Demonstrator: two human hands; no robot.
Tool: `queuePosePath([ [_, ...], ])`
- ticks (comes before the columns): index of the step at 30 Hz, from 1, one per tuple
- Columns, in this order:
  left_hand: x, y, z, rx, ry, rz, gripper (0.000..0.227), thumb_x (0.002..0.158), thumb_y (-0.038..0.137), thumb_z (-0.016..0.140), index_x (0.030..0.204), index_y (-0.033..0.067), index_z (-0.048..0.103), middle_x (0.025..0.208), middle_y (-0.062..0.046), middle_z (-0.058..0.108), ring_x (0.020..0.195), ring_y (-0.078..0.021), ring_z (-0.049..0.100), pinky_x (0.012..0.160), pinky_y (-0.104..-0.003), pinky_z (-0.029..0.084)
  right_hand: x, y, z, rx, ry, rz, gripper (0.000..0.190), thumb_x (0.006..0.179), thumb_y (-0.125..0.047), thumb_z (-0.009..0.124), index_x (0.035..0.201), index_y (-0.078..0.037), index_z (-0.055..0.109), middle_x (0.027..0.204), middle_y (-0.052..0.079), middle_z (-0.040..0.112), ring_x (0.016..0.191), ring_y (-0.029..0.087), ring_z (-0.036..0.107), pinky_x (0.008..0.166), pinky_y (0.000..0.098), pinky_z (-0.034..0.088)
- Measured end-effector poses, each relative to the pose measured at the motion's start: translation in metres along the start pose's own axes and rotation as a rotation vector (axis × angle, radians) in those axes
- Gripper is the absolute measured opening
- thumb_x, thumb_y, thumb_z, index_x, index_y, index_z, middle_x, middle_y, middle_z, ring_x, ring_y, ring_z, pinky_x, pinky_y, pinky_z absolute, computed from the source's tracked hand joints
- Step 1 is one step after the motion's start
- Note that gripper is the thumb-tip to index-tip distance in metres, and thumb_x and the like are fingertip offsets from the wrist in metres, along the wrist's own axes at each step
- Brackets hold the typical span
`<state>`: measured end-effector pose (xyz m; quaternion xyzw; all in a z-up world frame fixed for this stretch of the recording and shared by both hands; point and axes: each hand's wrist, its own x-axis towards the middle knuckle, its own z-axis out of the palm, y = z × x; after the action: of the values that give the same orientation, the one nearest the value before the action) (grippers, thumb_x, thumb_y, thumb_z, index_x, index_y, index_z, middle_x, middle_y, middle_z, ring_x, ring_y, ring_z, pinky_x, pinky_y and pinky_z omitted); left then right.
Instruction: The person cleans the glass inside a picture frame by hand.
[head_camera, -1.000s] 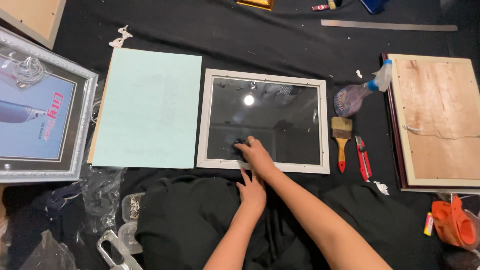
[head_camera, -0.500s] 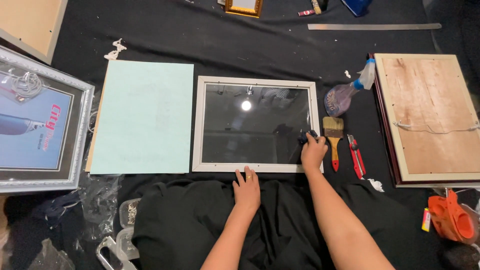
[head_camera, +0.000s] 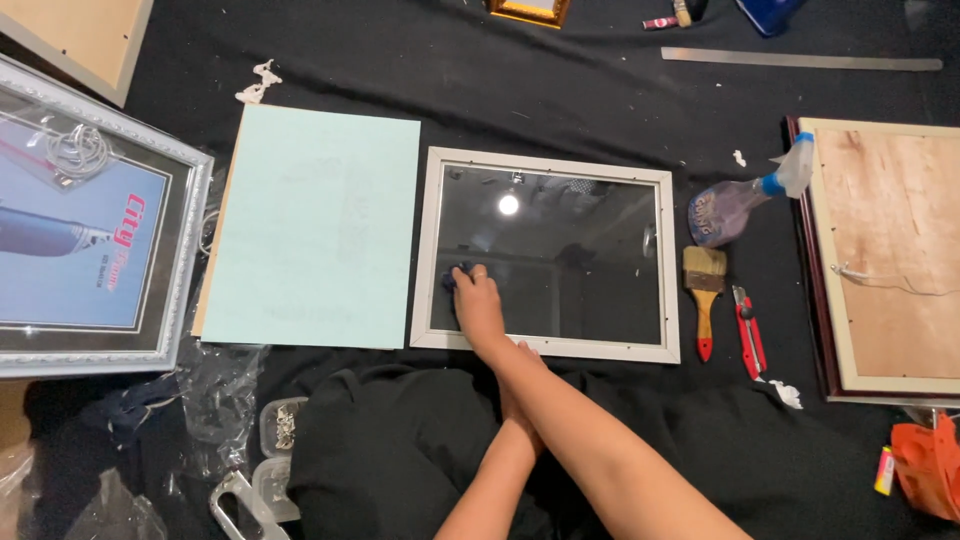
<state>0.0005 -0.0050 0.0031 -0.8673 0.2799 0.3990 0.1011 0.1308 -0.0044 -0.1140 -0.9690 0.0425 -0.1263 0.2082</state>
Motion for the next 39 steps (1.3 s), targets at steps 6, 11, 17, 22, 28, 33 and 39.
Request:
queuePosePath([
  [6, -0.003, -0.004, -0.010, -0.050, -0.056, 0.004, 0.069, 0.107, 0.040, 0.037, 0.165, 0.0093, 0.014, 0.171, -0.022, 0.005, 0.153, -0.0567, -0.002, 0.121, -0.072, 0.000, 0.016, -0.026, -0.037, -0.065, -0.054, -0.292, 0.036, 0.087, -0.006, 0.073, 0.123, -0.011, 0.069, 0.106, 0.011, 0.056, 0.086, 0.028, 0.066, 0.068, 0.0343, 0.058],
  [11, 0.027, 0.012, 0.021, -0.095, 0.044, -0.015, 0.062, 0.109, 0.033, 0.033, 0.164, 0.0107, 0.017, 0.171, -0.019, 0.007, 0.153, -0.0554, 0.003, 0.121, -0.068, 0.010, 0.002, 0.073, -0.049, -0.246, 0.011, -0.245, 0.036, 0.082, -0.014, 0.073, 0.118, -0.023, 0.072, 0.101, 0.004, 0.057, 0.085, 0.026, 0.061, 0.069, 0.0358, 0.053],
  [17, 0.038, 0.020, 0.054, -0.155, 0.386, -0.060, 0.053, 0.109, 0.011, 0.034, 0.158, -0.0034, 0.023, 0.164, -0.028, 0.021, 0.147, -0.0593, 0.020, 0.115, -0.069, 0.025, -0.019, 0.208, -0.128, -0.396, 0.057, 0.037, 0.040, 0.084, -0.015, 0.074, 0.121, -0.027, 0.074, 0.104, 0.005, 0.061, 0.088, 0.030, 0.064, 0.072, 0.0396, 0.057],
  [22, 0.030, 0.015, 0.043, -0.155, 0.353, -0.044, 0.055, 0.107, 0.008, 0.040, 0.158, -0.0029, 0.024, 0.163, -0.028, 0.022, 0.147, -0.0577, 0.022, 0.117, -0.067, 0.024, -0.026, 0.279, -0.156, -0.479, 0.135, 0.311, 0.037, 0.088, -0.016, 0.077, 0.122, -0.029, 0.076, 0.111, 0.009, 0.061, 0.097, 0.035, 0.062, 0.080, 0.0445, 0.057],
  [28, 0.036, 0.019, 0.049, -0.182, 0.406, -0.049, 0.067, 0.106, 0.011, 0.045, 0.164, 0.0052, 0.011, 0.160, -0.028, 0.026, 0.145, -0.0580, 0.024, 0.116, -0.067, 0.026, -0.011, 0.213, -0.123, -0.146, 0.175, 0.541, 0.037, 0.090, 0.000, 0.067, 0.126, -0.005, 0.073, 0.113, 0.020, 0.053, 0.093, 0.044, 0.063, 0.080, 0.0533, 0.058],
  [33, 0.058, 0.029, 0.072, -0.115, 0.552, -0.089, 0.058, 0.103, 0.009, 0.046, 0.158, 0.0004, 0.030, 0.157, -0.031, 0.031, 0.142, -0.0631, 0.027, 0.113, -0.071, 0.027, 0.005, 0.124, -0.078, -0.224, 0.134, 0.290, 0.041, 0.084, -0.005, 0.074, 0.125, -0.005, 0.070, 0.110, 0.016, 0.054, 0.084, 0.039, 0.069, 0.074, 0.0474, 0.061],
  [39, 0.059, 0.018, 0.046, 0.031, 0.052, -0.090, 0.075, 0.108, 0.033, 0.038, 0.167, 0.0146, -0.005, 0.171, -0.016, 0.001, 0.151, -0.0609, 0.004, 0.122, -0.065, 0.015, 0.031, 0.048, 0.023, -0.129, 0.022, 0.156, 0.049, 0.090, 0.004, 0.054, 0.139, -0.002, 0.055, 0.134, 0.027, 0.047, 0.086, 0.044, 0.055, 0.073, 0.0497, 0.053],
])
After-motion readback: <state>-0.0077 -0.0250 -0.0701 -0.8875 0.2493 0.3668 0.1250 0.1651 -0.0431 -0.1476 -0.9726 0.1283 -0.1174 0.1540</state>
